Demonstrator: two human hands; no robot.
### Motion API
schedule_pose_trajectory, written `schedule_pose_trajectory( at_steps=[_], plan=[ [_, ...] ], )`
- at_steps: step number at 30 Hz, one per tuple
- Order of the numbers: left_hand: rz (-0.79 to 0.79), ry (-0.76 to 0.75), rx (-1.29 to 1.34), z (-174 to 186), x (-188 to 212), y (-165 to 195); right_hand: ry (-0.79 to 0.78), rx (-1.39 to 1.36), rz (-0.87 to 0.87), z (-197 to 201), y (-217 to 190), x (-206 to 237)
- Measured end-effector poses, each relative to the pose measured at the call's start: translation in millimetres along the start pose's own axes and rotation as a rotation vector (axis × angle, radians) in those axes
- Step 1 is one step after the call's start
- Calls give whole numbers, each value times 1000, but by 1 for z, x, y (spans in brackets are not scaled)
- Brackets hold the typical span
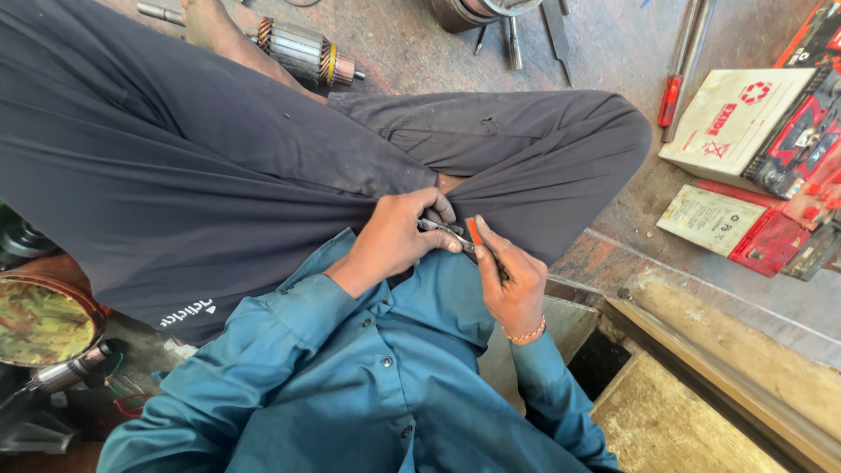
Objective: The person sits cross-legged on the workshop floor and repeatedly files and scrapes a small metal motor component resting on their lap, holding the part in one hand and a small file in the other, occasionally repositioning the part and reaching toward parts laid out on the floor.
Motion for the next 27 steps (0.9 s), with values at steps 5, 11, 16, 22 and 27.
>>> schedule_pose_trajectory(
  at_steps=[5,11,16,22,27],
  plan=[
    [11,-23,20,1,1,1,-11,-53,52,3,-1,-3],
    [16,-7,-9,1,0,-5,19,-33,68,-1,1,-3],
    [-306,8,-37,0,-1,-9,35,-12,116,1,3,-2],
    [77,35,-14,3,-3,-11,-20,-31,33,3,4,-4],
    [-166,-8,-71,1,-2,-7,-51,10,130,1,8,-8]
  ],
)
Point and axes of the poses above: each hand's wrist, its own x-axis away from the middle knuckle, its own z-axis out of the back of the hand, y = z × x, the point moved 1 cm from there along -x, towards the middle knuckle, and after that the axes turned 9 degrees about x, right-handed, at the moved point
